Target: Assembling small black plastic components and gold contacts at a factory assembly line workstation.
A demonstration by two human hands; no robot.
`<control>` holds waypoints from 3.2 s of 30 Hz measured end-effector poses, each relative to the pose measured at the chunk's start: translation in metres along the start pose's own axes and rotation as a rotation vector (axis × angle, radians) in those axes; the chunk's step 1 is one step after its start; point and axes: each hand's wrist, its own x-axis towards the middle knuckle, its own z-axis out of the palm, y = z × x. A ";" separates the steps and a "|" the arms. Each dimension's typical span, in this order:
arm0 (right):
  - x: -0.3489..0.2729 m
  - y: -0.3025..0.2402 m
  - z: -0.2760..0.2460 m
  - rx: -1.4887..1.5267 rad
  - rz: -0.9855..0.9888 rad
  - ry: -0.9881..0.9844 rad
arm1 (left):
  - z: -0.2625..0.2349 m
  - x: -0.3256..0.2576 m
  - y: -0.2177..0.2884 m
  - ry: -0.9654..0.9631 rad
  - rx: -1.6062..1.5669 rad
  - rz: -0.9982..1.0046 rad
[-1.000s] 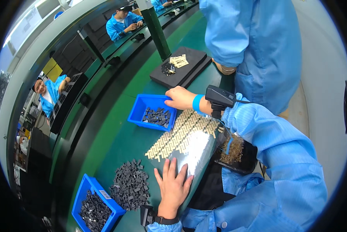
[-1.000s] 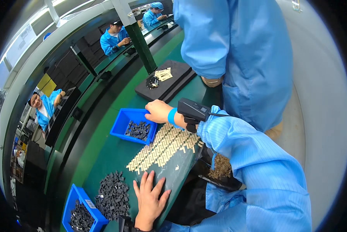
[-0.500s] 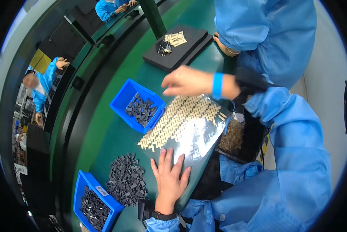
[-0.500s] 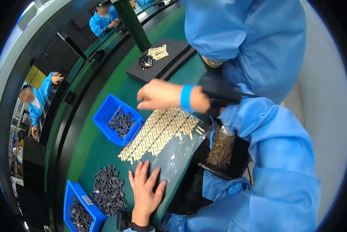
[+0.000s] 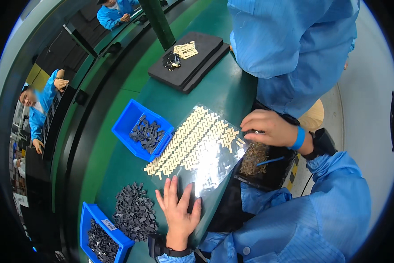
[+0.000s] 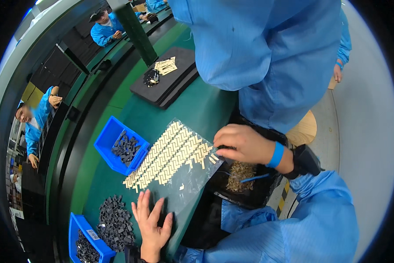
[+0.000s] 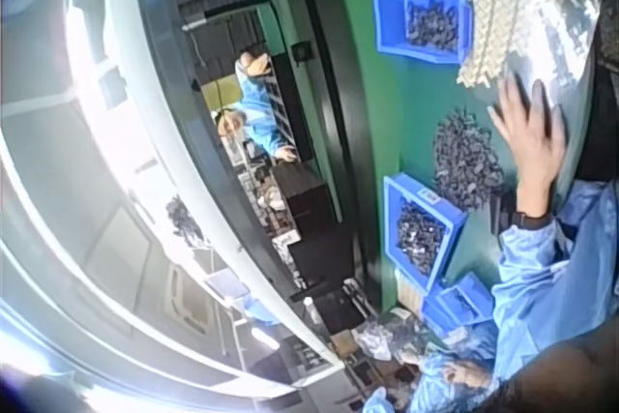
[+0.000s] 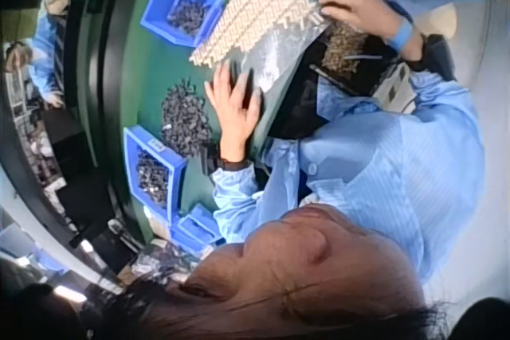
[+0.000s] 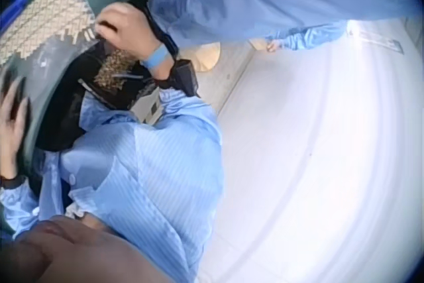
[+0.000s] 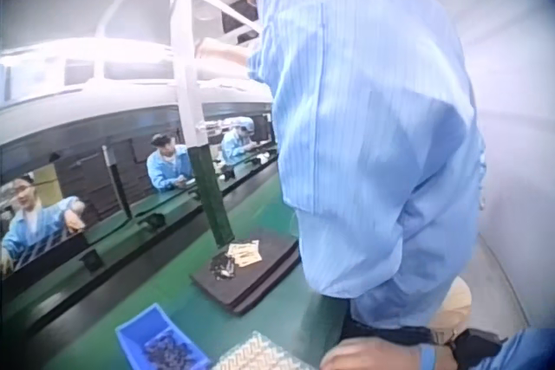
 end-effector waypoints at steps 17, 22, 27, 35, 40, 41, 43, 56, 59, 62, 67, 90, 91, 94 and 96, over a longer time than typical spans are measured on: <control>-0.006 0.016 0.014 0.017 -0.061 0.027 | 0.014 0.088 0.073 -0.126 0.030 0.121; -0.001 0.020 0.018 -0.005 -0.114 -0.088 | 0.051 0.104 0.059 -0.059 0.017 0.149; 0.001 0.026 0.019 -0.044 -0.147 -0.118 | 0.061 0.104 0.058 -0.082 0.020 0.108; -0.004 0.030 0.025 -0.012 -0.188 -0.029 | 0.062 0.107 0.056 -0.065 0.033 0.105; -0.003 0.022 0.013 0.101 -0.150 -0.080 | 0.062 0.105 0.054 -0.065 0.029 0.104; -0.003 0.021 0.007 0.106 -0.150 -0.081 | 0.063 0.104 0.054 -0.068 0.031 0.100; -0.005 0.019 -0.014 0.212 -0.073 -0.216 | 0.062 0.106 0.055 -0.060 0.016 0.104; 0.008 0.006 0.036 -0.005 -0.105 -0.029 | 0.064 0.110 0.057 0.004 -0.038 0.081; 0.008 0.006 0.030 0.033 -0.107 -0.095 | 0.065 0.108 0.056 -0.003 -0.026 0.063; 0.000 0.010 0.002 0.148 0.010 -0.092 | 0.061 0.107 0.055 0.004 -0.039 0.062; -0.015 0.013 -0.032 -0.464 0.147 -0.233 | 0.050 0.111 0.048 -0.064 -0.290 -0.023; 0.018 0.005 0.042 -0.063 -0.138 -0.037 | 0.051 0.111 0.043 -0.008 -0.105 0.059; 0.019 0.006 0.041 -0.047 -0.135 -0.055 | 0.049 0.111 0.044 -0.008 -0.118 0.043; 0.020 0.005 0.038 -0.014 -0.129 -0.072 | 0.051 0.109 0.044 0.001 -0.119 0.048; 0.022 0.004 0.037 0.004 -0.125 -0.071 | 0.051 0.108 0.044 0.015 -0.122 0.053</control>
